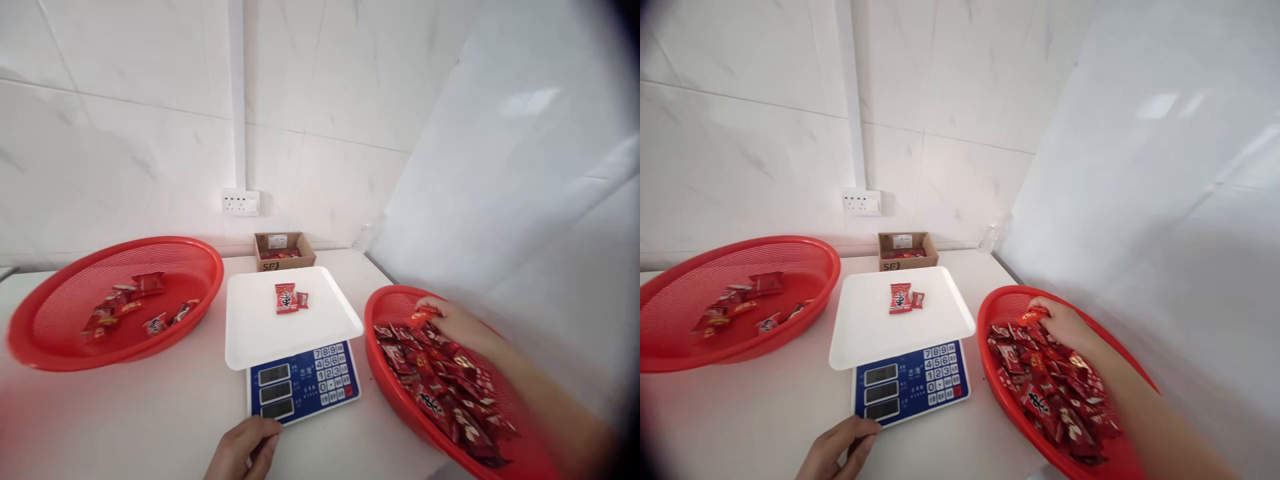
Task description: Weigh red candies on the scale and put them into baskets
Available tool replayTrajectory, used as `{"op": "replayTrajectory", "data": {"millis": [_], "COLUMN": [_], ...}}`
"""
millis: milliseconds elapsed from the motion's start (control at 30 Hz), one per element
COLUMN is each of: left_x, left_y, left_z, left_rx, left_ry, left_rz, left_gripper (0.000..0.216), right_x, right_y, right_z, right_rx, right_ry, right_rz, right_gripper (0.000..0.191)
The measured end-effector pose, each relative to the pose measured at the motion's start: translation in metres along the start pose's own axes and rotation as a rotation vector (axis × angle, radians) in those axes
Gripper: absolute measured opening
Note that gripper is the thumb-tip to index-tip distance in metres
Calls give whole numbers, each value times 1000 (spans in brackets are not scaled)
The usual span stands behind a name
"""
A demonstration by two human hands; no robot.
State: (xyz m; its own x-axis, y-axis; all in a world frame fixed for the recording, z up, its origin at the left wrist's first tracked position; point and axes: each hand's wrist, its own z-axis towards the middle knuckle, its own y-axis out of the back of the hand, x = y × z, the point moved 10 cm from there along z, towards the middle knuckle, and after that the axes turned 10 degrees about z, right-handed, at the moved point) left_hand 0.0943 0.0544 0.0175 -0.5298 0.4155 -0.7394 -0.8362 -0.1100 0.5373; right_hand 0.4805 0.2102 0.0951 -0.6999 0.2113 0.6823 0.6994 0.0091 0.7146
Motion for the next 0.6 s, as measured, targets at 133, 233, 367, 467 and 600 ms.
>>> {"op": "replayTrajectory", "data": {"millis": [133, 233, 367, 467, 600], "left_x": [-1, 0, 3, 3, 2], "left_y": [-3, -3, -6, -8, -9], "left_z": [0, 0, -2, -2, -3], "left_rx": [36, 51, 75, 89, 97], "left_ry": [5, -5, -31, -63, -92], "left_rz": [23, 47, 72, 82, 87], "left_gripper": [21, 20, 21, 21, 18], "right_x": [67, 118, 172, 187, 185], "right_y": [-40, -90, -147, -166, -167], "right_z": [3, 0, -7, -7, -2], "right_rx": [105, 189, 178, 161, 257], "right_ry": [101, 249, 527, 597, 469], "right_rz": [126, 50, -205, -313, -142], "right_gripper": [21, 21, 20, 22, 28]}}
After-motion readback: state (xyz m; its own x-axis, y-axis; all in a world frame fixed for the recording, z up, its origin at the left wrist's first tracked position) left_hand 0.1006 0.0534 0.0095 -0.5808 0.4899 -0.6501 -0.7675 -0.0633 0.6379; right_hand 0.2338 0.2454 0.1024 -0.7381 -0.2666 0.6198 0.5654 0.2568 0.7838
